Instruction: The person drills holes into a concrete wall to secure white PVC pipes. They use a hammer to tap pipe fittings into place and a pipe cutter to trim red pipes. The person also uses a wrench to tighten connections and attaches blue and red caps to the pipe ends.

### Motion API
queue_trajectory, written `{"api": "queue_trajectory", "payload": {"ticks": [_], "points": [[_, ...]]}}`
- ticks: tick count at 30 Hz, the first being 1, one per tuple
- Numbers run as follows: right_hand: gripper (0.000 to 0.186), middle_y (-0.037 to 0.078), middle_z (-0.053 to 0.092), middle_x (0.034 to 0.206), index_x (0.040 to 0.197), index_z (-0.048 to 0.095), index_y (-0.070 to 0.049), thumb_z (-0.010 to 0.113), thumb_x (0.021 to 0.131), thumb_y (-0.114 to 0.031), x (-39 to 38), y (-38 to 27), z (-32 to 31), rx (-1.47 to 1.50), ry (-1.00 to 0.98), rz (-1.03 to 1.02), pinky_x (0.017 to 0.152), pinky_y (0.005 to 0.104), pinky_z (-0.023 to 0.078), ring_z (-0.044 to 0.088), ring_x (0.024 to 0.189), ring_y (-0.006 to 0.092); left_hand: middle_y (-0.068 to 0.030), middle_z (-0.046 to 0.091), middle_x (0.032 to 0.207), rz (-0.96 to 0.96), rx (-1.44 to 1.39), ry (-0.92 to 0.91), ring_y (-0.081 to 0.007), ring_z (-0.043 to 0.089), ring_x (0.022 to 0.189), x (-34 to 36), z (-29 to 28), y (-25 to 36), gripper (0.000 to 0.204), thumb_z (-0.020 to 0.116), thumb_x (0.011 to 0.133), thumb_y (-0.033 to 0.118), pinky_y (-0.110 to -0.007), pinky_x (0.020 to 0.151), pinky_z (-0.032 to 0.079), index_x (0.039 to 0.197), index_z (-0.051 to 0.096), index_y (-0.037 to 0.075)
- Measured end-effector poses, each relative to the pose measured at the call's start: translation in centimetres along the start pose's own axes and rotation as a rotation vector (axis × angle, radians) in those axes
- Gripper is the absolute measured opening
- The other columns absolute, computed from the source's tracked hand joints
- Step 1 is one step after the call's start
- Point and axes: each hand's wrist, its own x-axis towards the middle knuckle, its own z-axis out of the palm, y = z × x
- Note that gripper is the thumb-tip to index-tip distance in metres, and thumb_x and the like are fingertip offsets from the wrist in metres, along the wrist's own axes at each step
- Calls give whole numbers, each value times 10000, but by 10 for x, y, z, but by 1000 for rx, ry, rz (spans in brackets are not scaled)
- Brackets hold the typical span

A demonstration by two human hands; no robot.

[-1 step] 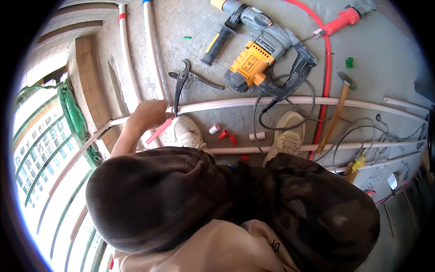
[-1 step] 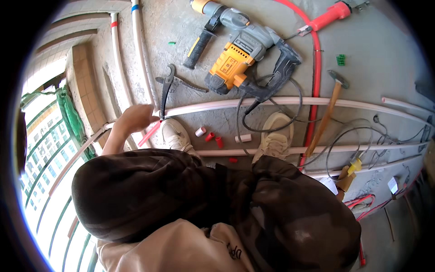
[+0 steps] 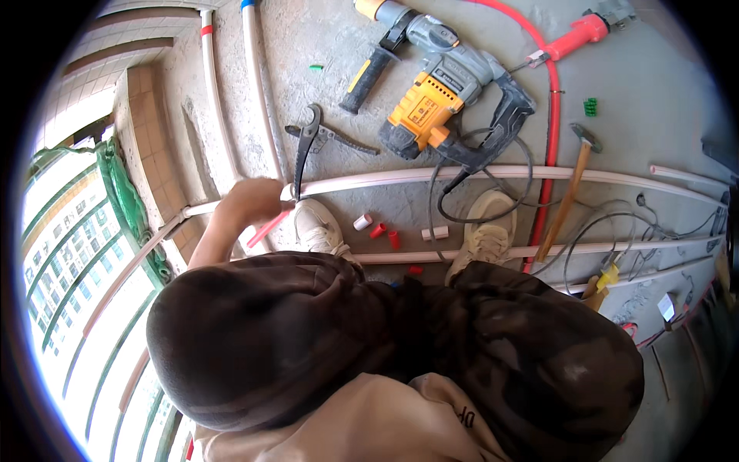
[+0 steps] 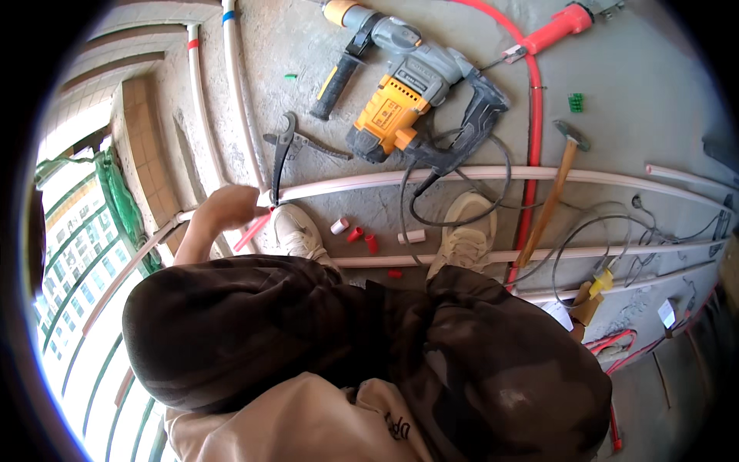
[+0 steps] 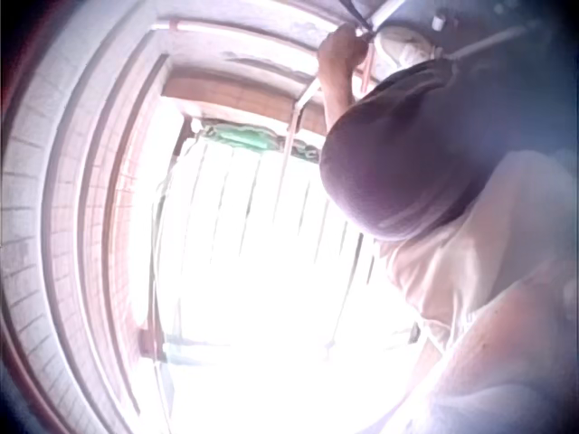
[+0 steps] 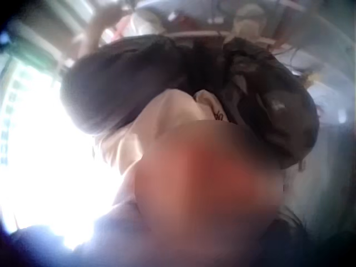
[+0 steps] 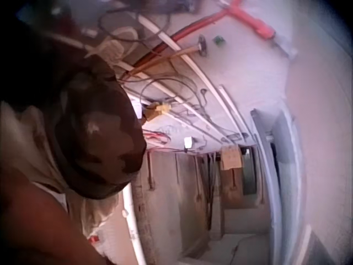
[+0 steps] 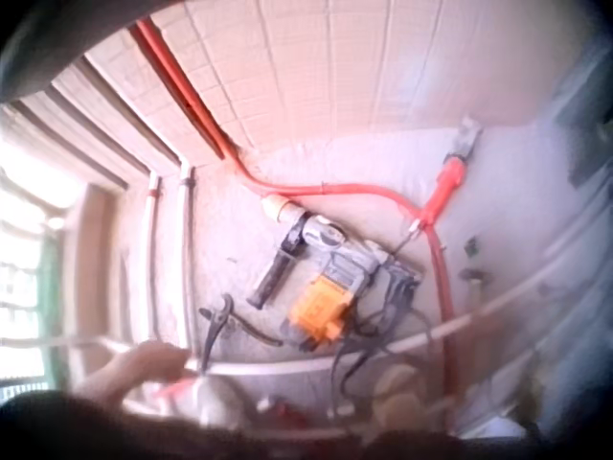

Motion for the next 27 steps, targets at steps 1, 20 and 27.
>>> {"api": "queue_trajectory", "payload": {"ticks": [1,20,27], "points": [[385,93,653,894,1109,640,-20,644,991,-386,-1,-1,0,4,2,2,656,394,515,614,783,236,-220,735,1054,-4,19,-78,-405,693,1036,-1,1,2,418,653,990,407,-501,895,530,1081,727,6],[391,130,728,903,992,724,-11,758,893,-387,27,46,-9,155,240,154,692,441,548,692,810,286,-191,709,908,234,-129,458,-421,683,912,21,20,34,309,716,930,308,-533,799,517,988,597,29],[394,144,756,907,948,755,-8,800,857,-388,91,117,-37,368,501,261,705,459,560,721,820,304,-214,692,937,199,-85,498,-447,653,949,2,7,34,314,729,904,301,-548,813,501,994,587,37]]}}
